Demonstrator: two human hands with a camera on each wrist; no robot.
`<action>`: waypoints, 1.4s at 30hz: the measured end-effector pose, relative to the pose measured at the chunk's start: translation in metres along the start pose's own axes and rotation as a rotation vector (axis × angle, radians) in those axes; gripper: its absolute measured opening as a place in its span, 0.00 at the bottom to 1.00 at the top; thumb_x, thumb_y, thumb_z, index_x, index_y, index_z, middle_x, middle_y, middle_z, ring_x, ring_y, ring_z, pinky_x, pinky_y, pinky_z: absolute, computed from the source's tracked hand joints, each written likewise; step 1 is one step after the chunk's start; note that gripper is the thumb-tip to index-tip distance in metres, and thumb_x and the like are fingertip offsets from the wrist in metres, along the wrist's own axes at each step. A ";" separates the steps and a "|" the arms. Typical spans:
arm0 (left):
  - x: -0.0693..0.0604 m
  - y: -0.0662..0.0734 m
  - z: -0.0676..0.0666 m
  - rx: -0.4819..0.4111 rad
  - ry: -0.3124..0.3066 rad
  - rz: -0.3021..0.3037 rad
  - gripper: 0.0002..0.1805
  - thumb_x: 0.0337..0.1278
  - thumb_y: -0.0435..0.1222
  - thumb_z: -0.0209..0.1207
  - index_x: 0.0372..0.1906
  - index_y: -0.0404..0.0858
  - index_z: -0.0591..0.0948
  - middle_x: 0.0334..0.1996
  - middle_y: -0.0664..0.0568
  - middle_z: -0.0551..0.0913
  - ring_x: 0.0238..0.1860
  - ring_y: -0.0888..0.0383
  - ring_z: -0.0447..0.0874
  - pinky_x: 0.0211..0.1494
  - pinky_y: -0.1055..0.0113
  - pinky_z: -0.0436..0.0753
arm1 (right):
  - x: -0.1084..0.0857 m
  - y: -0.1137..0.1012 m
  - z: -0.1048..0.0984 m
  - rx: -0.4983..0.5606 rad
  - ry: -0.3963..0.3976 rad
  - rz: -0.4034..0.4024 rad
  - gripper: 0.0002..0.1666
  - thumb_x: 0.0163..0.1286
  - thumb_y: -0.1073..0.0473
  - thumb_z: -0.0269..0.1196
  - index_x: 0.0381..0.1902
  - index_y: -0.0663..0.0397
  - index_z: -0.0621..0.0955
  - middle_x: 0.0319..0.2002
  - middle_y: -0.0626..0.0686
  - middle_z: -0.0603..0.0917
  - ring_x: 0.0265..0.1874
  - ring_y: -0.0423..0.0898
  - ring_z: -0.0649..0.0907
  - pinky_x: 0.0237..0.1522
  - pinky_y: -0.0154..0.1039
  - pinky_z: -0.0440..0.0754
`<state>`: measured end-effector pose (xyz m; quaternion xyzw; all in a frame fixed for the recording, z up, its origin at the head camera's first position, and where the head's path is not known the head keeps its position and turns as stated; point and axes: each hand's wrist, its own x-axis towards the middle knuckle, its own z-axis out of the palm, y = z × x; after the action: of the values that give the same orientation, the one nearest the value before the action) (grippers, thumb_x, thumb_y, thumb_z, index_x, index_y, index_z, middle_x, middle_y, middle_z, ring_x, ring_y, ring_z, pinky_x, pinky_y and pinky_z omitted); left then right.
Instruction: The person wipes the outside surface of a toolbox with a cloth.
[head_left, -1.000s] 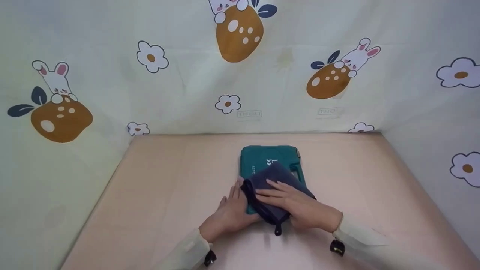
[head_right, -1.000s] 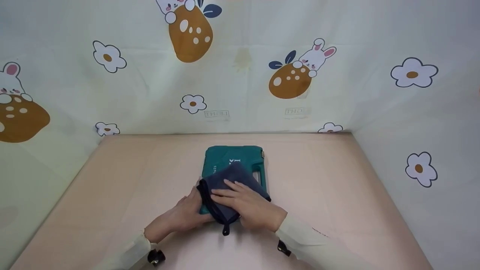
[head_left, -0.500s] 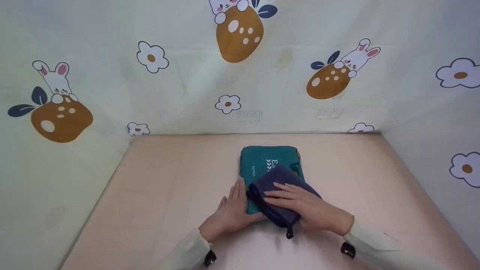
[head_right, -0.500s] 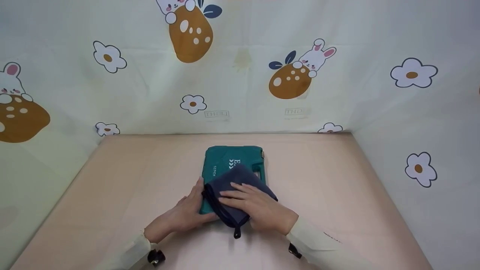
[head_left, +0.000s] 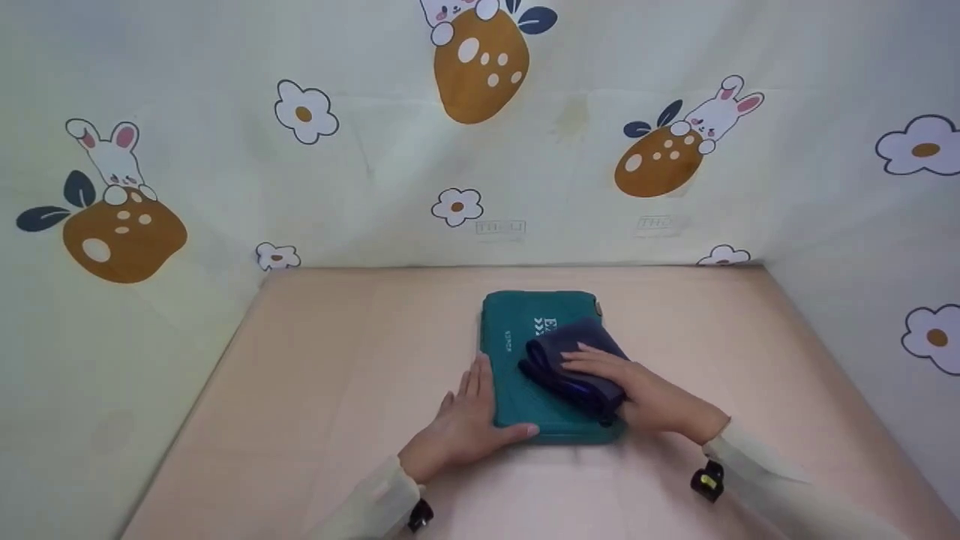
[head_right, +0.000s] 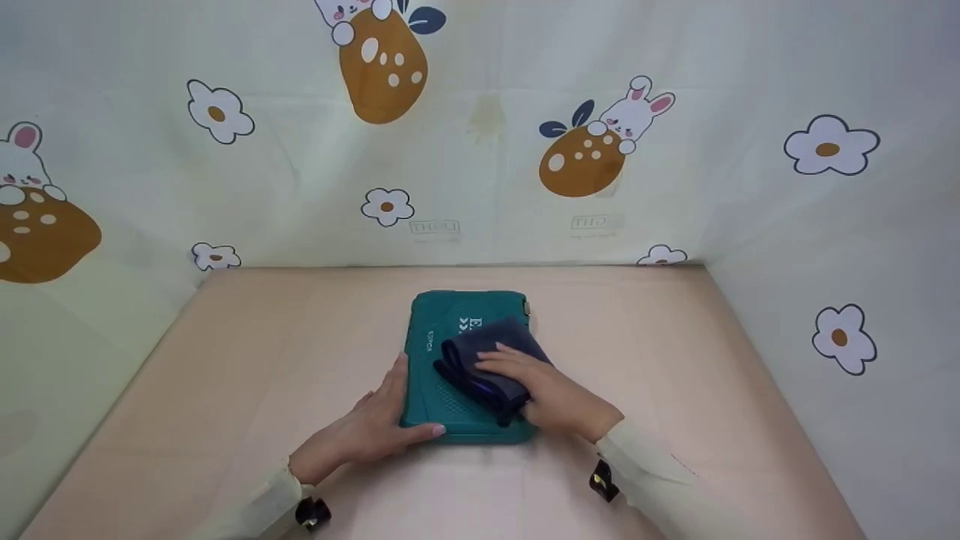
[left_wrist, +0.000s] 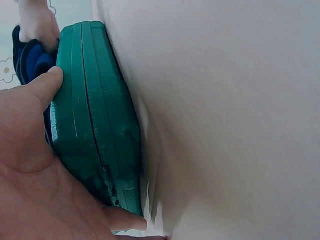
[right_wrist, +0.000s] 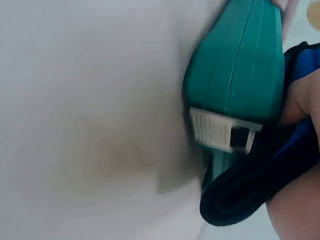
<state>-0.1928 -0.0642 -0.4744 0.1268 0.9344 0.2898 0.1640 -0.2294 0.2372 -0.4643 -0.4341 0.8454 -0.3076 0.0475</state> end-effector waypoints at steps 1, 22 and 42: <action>0.000 0.000 0.000 0.001 -0.001 -0.001 0.73 0.49 0.76 0.58 0.81 0.35 0.34 0.81 0.40 0.36 0.79 0.41 0.38 0.73 0.35 0.46 | 0.001 0.003 -0.001 0.018 0.010 0.007 0.57 0.49 0.88 0.53 0.76 0.45 0.68 0.75 0.48 0.66 0.76 0.56 0.57 0.68 0.65 0.56; 0.002 0.001 0.001 0.005 0.005 0.018 0.72 0.50 0.75 0.57 0.81 0.35 0.34 0.81 0.40 0.36 0.79 0.41 0.38 0.72 0.34 0.48 | 0.008 0.025 -0.008 0.054 0.089 0.150 0.55 0.54 0.87 0.53 0.78 0.46 0.66 0.77 0.52 0.62 0.76 0.59 0.55 0.69 0.62 0.57; 0.001 0.000 0.001 0.010 -0.001 -0.012 0.73 0.47 0.76 0.57 0.81 0.37 0.34 0.81 0.41 0.36 0.79 0.41 0.38 0.73 0.35 0.47 | -0.022 -0.017 0.000 -0.066 -0.039 0.173 0.57 0.51 0.88 0.56 0.77 0.43 0.69 0.77 0.43 0.62 0.77 0.53 0.55 0.68 0.63 0.58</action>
<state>-0.1936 -0.0638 -0.4754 0.1220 0.9365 0.2839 0.1656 -0.2039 0.2470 -0.4586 -0.3666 0.8884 -0.2657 0.0761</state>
